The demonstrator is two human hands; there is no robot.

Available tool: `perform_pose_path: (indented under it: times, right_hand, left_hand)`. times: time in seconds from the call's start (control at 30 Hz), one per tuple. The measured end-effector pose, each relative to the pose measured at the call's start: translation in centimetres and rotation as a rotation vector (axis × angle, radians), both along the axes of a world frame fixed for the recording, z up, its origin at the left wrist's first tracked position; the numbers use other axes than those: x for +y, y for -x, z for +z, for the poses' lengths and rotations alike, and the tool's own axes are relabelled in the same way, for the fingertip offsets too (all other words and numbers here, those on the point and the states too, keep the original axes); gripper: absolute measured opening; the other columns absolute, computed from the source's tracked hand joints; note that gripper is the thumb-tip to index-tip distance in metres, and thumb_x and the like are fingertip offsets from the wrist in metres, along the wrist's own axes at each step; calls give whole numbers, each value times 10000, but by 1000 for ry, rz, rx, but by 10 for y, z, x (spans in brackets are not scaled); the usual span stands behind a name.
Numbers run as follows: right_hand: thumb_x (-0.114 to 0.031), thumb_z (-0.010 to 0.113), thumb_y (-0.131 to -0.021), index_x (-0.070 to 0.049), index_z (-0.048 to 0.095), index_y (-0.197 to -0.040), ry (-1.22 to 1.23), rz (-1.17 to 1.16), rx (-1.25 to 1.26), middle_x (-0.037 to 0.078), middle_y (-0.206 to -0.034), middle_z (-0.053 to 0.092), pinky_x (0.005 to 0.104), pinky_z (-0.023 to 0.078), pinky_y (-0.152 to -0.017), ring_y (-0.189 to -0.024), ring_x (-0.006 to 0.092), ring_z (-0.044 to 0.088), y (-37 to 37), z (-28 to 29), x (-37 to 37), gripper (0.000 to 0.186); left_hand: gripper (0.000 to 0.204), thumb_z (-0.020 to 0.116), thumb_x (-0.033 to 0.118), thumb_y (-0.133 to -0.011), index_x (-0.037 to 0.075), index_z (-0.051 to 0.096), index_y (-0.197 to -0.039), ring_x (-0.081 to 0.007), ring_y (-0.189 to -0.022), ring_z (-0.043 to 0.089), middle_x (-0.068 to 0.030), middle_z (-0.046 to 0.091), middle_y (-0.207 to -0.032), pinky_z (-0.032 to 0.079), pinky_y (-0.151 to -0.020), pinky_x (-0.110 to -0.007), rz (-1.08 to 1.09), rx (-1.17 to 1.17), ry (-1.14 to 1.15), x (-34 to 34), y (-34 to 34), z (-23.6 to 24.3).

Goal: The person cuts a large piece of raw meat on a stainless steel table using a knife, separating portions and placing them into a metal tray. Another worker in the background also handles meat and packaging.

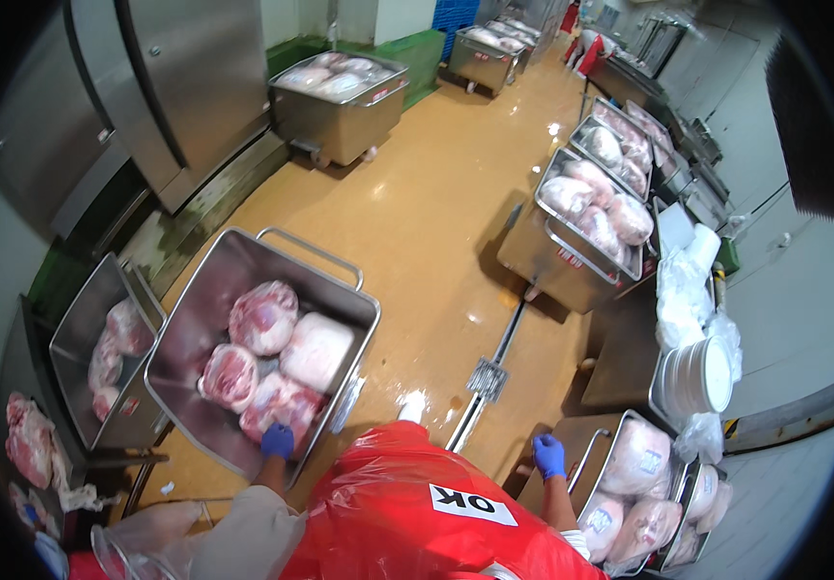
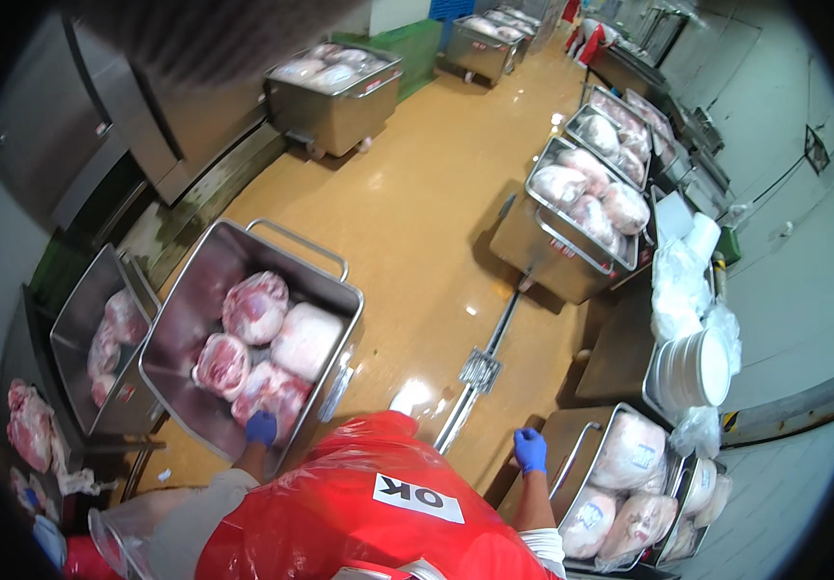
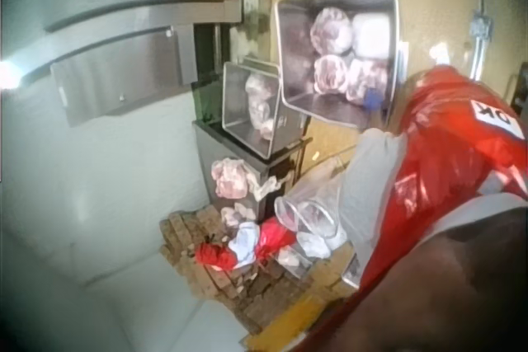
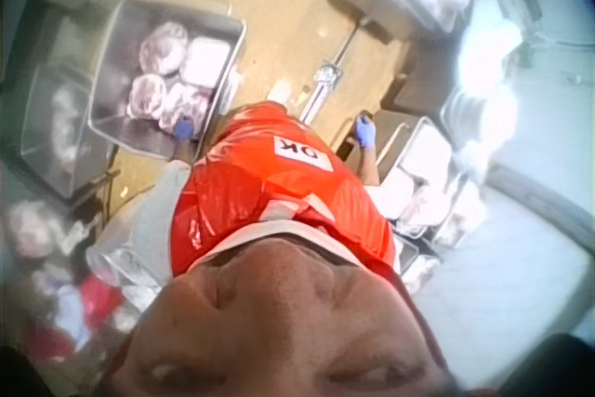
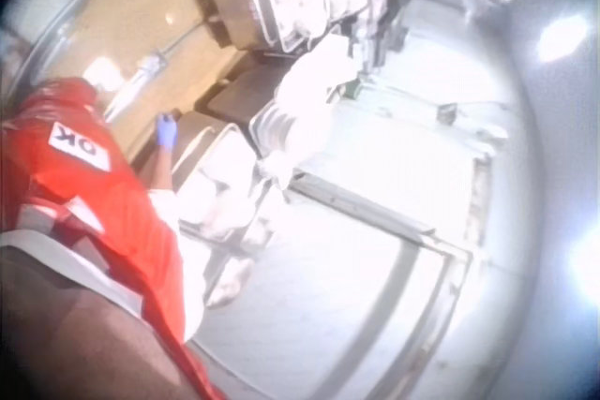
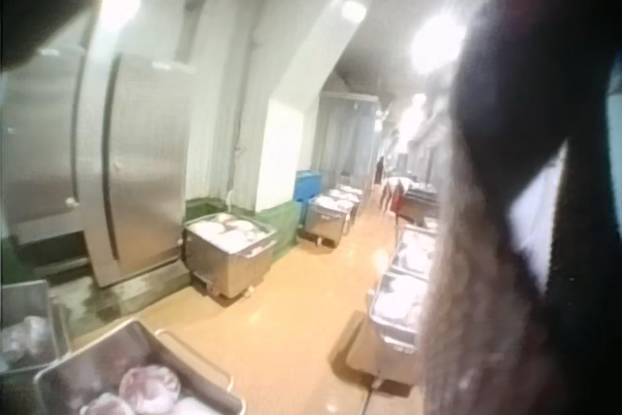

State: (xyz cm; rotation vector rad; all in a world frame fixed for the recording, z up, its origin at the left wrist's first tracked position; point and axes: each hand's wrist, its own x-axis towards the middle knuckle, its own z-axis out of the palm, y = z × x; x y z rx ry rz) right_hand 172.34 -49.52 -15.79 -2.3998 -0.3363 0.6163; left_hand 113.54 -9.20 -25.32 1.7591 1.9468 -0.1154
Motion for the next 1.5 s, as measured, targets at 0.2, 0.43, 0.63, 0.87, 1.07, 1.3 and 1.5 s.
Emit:
perform_pose_path:
  times: [0.2, 0.43, 0.63, 0.87, 1.07, 1.3, 1.5]
  right_hand:
    - [-236, 686, -962, 0, 770, -921, 372, 26, 96, 162, -928, 780, 404, 611, -712, -749, 226, 727, -51, 35, 3, 254]
    - [-221, 672, -962, 8, 753, -913, 404, 1, 196, 154, -853, 749, 387, 586, -659, -692, 224, 703, -164, -7, 77, 247]
    - [-208, 661, -962, 14, 739, -906, 368, 48, 216, 148, -788, 722, 373, 564, -613, -642, 222, 682, -311, -51, 179, 242]
    - [-193, 647, -962, 21, 722, -898, -68, 94, 315, 141, -713, 690, 357, 539, -560, -585, 221, 658, -511, -81, 417, 236]
    - [-197, 661, -992, 49, 746, -1030, -101, 410, 220, 112, -789, 722, 346, 567, -594, -679, 207, 694, -592, -41, 705, 262]
    - [-286, 689, -981, -8, 785, -1055, 40, 803, 76, 142, -892, 776, 374, 590, -718, -765, 243, 733, -556, -27, 965, 303]
    - [-405, 663, -932, -37, 803, -1056, 331, 983, 1, 226, -1050, 783, 447, 593, -931, -1029, 413, 756, -570, -50, 1089, 414]
  left_hand:
    - [377, 564, 359, -1003, 37, 754, -1050, -427, -1011, 731, -250, 755, -1049, 579, -934, -505, -399, 109, -163, 93, -118, -62]
    - [279, 669, 301, -983, 42, 748, -1048, -370, -957, 742, -195, 773, -1027, 593, -877, -467, -823, 1, -417, 258, -272, -10]
    - [394, 620, 408, -994, 65, 765, -1121, -416, -1050, 733, -243, 765, -1106, 578, -934, -480, -45, -290, 0, 290, -367, 64]
    - [516, 598, 480, -969, 12, 794, -1064, -429, -1091, 727, -251, 761, -1146, 559, -981, -502, 124, -44, 175, 296, -373, 44]
    - [438, 623, 440, -962, 48, 802, -1039, -437, -1043, 733, -254, 762, -1090, 571, -930, -507, 448, -98, 101, 316, -418, 56]
    - [355, 633, 368, -943, 42, 771, -962, -461, -943, 729, -250, 751, -959, 568, -852, -538, 634, -166, -199, 415, -481, 21]
    - [418, 640, 401, -946, 0, 758, -947, -449, -972, 733, -263, 754, -981, 574, -885, -524, 655, -305, -97, 605, -486, -21]
